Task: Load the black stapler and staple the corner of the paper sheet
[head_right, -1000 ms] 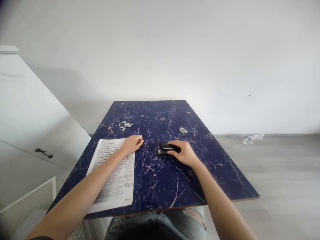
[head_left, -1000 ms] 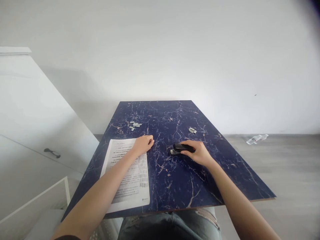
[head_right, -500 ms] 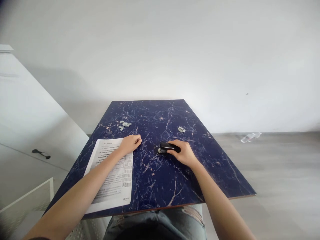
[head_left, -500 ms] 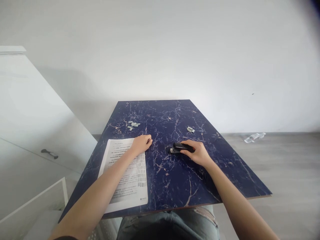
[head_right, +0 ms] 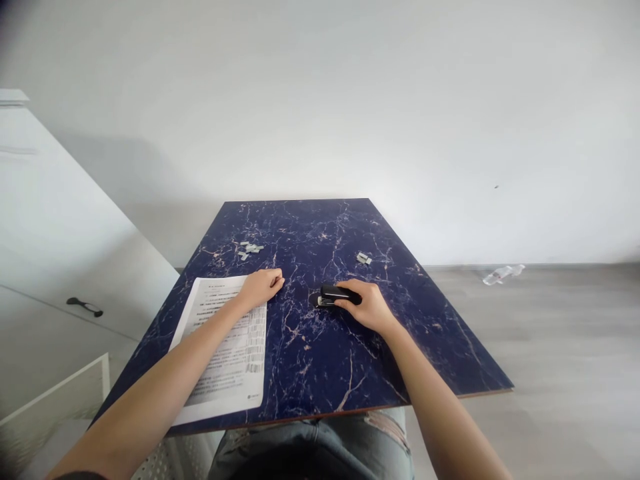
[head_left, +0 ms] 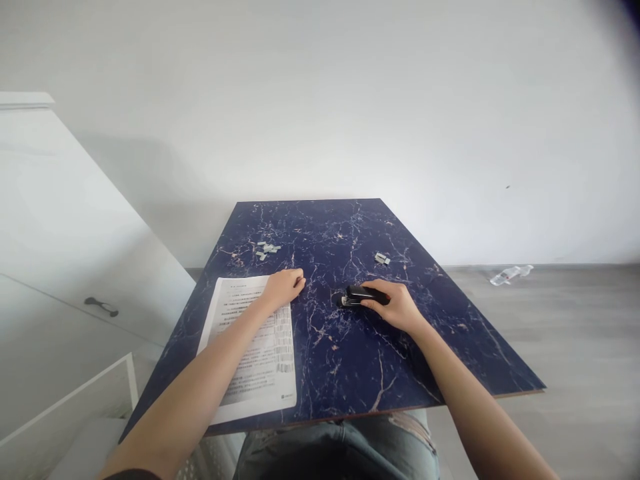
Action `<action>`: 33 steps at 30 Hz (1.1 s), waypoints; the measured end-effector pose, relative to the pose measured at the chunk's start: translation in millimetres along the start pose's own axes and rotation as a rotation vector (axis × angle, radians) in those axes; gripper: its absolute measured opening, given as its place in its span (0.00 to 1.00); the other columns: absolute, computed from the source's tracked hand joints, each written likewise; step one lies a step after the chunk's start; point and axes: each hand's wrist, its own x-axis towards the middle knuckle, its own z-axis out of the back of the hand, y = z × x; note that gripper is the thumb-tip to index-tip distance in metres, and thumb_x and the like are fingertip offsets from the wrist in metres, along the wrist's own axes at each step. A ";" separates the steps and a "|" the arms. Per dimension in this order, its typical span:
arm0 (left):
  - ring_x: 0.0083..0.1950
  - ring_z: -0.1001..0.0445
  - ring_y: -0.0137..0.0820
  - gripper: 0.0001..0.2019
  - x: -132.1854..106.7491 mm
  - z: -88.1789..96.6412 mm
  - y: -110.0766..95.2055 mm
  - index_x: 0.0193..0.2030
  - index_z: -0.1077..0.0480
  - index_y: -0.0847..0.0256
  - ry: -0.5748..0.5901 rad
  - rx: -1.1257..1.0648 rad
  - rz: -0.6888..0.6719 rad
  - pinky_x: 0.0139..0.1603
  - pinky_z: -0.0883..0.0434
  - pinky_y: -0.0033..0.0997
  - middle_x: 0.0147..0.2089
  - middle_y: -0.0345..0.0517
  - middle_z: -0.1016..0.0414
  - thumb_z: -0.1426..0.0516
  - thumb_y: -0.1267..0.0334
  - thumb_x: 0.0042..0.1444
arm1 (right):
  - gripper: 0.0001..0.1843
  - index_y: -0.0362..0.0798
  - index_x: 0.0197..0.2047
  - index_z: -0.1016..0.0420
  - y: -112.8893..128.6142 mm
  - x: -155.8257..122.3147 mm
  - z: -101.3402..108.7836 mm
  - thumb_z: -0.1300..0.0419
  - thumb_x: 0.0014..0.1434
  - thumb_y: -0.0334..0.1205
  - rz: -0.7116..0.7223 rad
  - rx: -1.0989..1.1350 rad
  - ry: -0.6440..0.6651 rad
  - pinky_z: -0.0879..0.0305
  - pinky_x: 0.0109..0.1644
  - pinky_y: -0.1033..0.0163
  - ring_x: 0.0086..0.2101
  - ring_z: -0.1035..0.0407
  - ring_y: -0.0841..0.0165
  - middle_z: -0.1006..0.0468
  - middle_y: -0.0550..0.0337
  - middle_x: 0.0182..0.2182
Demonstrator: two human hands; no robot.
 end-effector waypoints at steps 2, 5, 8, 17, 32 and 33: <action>0.34 0.28 0.33 0.12 -0.3 0.5 -0.7 0.32 0.35 0.56 0.005 0.001 0.002 0.30 0.45 0.30 0.30 0.39 0.26 0.50 0.58 0.67 | 0.16 0.51 0.49 0.21 0.0 0.2 1.4 0.36 0.61 0.49 0.002 -0.011 -0.002 0.27 0.51 0.53 0.42 0.22 0.58 0.17 0.53 0.45; 0.33 0.28 0.32 0.12 -0.9 2.5 -2.7 0.32 0.34 0.56 0.023 0.000 0.007 0.30 0.45 0.30 0.31 0.40 0.26 0.51 0.58 0.67 | 0.16 0.51 0.49 0.21 -1.5 0.5 5.4 0.35 0.60 0.48 -0.010 -0.032 -0.012 0.26 0.49 0.53 0.42 0.21 0.57 0.16 0.54 0.44; 0.33 0.28 0.32 0.13 -1.3 4.5 -4.3 0.33 0.34 0.56 0.029 0.004 0.016 0.30 0.45 0.30 0.31 0.40 0.25 0.51 0.58 0.67 | 0.15 0.51 0.48 0.21 -4.4 0.1 9.2 0.35 0.59 0.47 -0.030 -0.048 -0.009 0.26 0.49 0.54 0.41 0.21 0.58 0.16 0.55 0.43; 0.35 0.28 0.33 0.12 -0.6 3.6 -3.9 0.34 0.32 0.56 0.031 0.014 0.022 0.32 0.44 0.29 0.31 0.41 0.25 0.51 0.57 0.67 | 0.15 0.50 0.47 0.21 -2.3 0.2 11.6 0.34 0.58 0.46 -0.035 -0.055 0.057 0.28 0.47 0.56 0.39 0.22 0.59 0.16 0.55 0.42; 0.35 0.27 0.33 0.12 -1.1 6.9 -7.7 0.34 0.31 0.56 0.027 0.019 0.032 0.32 0.43 0.29 0.34 0.41 0.24 0.50 0.58 0.67 | 0.26 0.53 0.56 0.27 -53.6 35.6 50.7 0.53 0.68 0.59 -0.135 -0.155 -0.009 0.30 0.44 0.55 0.42 0.26 0.59 0.24 0.49 0.50; 0.35 0.27 0.32 0.12 -1.0 6.6 -7.8 0.34 0.31 0.56 0.028 0.018 0.034 0.32 0.43 0.29 0.34 0.41 0.24 0.50 0.58 0.67 | 0.27 0.52 0.56 0.28 -63.5 45.7 51.1 0.53 0.68 0.60 -0.175 -0.252 -0.036 0.31 0.42 0.55 0.39 0.26 0.60 0.25 0.49 0.49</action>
